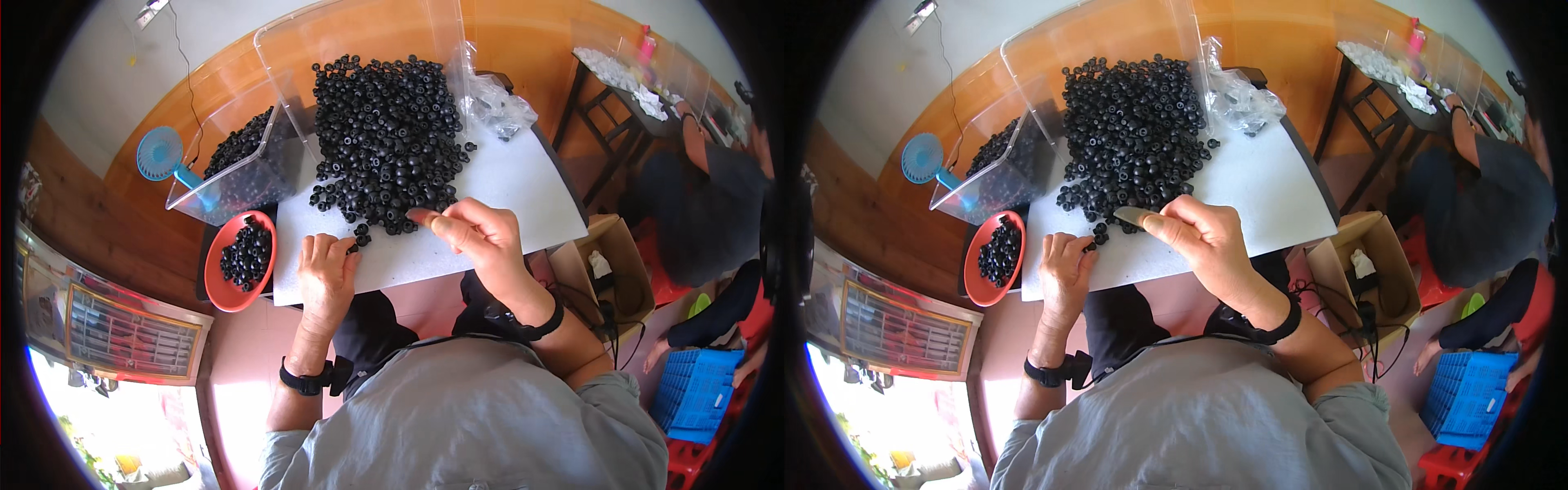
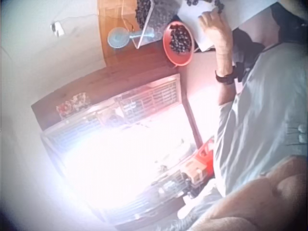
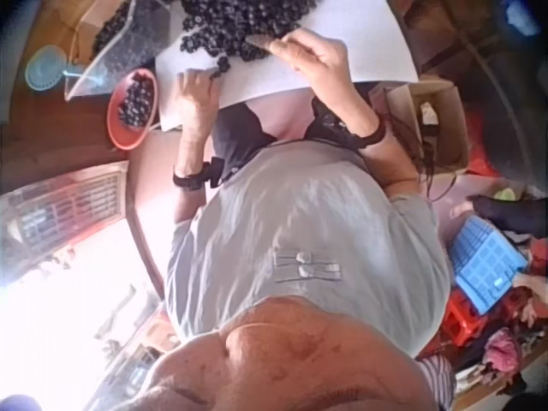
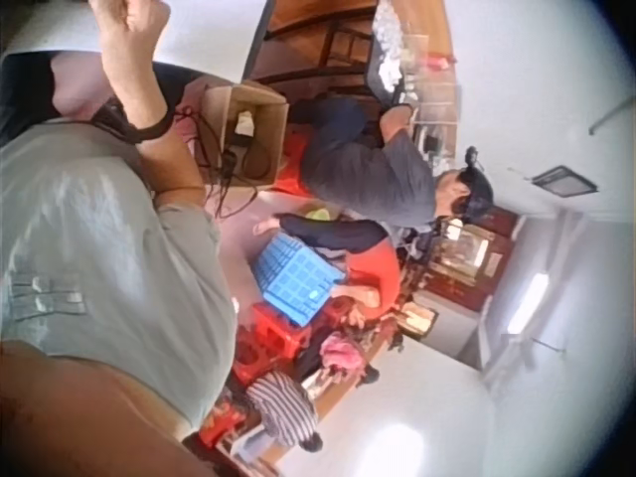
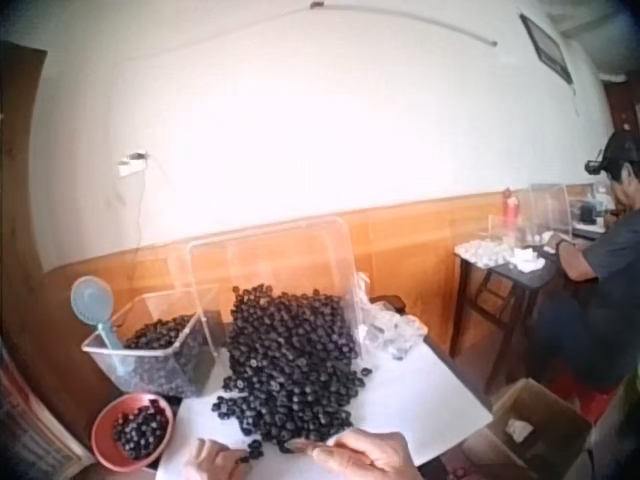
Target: The person uses a knife to trim small black plastic components, placing them into a red bowl before pouring more components from a large bin onto the table. They then refill the bin from a blue crate and resume trimming the components one by one.
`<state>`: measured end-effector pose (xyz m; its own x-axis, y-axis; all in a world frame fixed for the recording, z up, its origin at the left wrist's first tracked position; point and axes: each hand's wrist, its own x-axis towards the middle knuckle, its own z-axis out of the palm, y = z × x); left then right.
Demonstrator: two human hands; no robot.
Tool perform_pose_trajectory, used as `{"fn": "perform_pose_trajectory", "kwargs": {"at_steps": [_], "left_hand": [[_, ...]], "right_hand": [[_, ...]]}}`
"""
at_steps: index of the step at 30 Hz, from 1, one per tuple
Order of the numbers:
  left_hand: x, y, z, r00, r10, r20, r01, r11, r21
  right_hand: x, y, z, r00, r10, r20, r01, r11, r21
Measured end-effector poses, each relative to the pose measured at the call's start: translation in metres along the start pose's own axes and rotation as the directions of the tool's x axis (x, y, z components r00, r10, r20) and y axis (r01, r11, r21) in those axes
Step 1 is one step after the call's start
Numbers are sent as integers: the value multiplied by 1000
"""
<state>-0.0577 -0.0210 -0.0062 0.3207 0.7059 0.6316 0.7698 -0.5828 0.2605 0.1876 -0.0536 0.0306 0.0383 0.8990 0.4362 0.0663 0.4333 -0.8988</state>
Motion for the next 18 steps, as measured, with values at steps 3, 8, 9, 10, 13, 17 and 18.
{"fn": "perform_pose_trajectory", "kwargs": {"at_steps": [3,8,9,10,13,17,18], "left_hand": [[1,0,0,999,11,-35,-11,1000,-11],[5,17,-6,987,-158,12,143,858,-493],[7,19,-3,958,-245,148,272,615,-740],[8,21,1,912,-275,303,379,289,-879],[11,28,15,898,-256,359,394,102,-913],[14,39,24,864,-232,447,428,-131,-894],[13,37,28,870,-210,447,418,-170,-893]], "right_hand": [[1,7,-2,994,-103,29,108,947,-301],[3,8,-10,997,-66,30,72,931,-357],[3,10,-10,997,-67,34,74,930,-361],[2,15,-9,999,-13,37,24,950,-312],[0,25,-4,996,67,51,-54,971,-234],[-2,29,-4,995,65,75,-38,948,-315],[-1,29,-5,994,79,81,-50,949,-312]]}}
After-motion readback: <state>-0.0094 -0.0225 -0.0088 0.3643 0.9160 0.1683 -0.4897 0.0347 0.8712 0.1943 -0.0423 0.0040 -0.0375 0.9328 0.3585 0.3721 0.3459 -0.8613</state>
